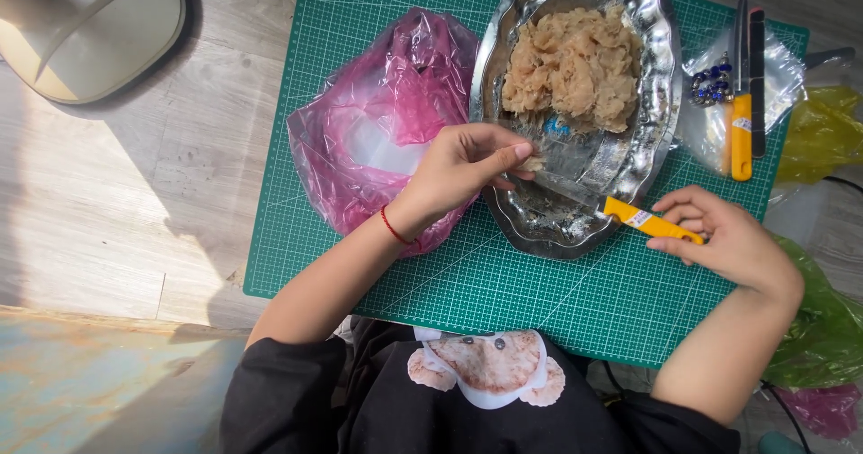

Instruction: The person scoops a beige, paste-like food substance from a silver tray using a yellow-handled knife and places it into small clear plastic bags. They then seal the bags by hand and set them aside on a green cutting mat.

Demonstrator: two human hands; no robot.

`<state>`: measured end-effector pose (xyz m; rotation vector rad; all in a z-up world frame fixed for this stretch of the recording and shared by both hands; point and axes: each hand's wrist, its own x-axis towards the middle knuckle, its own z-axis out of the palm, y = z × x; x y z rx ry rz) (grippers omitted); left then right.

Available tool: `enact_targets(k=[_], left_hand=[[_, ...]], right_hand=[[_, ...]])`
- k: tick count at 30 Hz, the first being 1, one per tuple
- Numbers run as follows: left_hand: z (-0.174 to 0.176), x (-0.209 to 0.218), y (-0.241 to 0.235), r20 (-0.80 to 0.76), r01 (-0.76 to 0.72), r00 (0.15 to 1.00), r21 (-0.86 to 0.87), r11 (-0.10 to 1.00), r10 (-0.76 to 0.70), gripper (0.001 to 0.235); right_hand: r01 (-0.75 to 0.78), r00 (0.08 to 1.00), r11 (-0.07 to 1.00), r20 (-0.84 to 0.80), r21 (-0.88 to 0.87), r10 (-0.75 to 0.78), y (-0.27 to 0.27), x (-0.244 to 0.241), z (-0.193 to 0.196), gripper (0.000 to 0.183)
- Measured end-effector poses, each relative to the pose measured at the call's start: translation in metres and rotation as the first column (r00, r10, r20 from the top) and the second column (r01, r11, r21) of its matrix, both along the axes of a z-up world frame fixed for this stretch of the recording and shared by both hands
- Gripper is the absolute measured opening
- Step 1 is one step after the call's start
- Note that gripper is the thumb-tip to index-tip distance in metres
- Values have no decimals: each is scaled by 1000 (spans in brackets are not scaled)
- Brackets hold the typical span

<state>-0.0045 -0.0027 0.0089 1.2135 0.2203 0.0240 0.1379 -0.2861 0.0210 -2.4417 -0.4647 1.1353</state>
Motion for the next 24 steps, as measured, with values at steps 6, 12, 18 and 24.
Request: enact_targets(k=[6, 12, 18, 24], left_hand=[[1, -1, 0, -16, -9, 1000, 76, 997, 11, 16], [-5, -2, -3, 117, 96, 988, 27, 995, -98, 13], [1, -7, -16, 109, 124, 985, 81, 989, -133, 11], [3, -10, -30, 134, -2, 990, 271, 963, -36, 8]], right_hand=[[-52, 999, 997, -4, 51, 52, -4, 3, -4, 40], [-254, 883, 921, 459, 296, 96, -6, -3, -14, 23], [-421, 783, 674, 618, 607, -67, 39, -46, -15, 45], [-334, 902, 590, 432, 735, -28, 71, -61, -17, 14]])
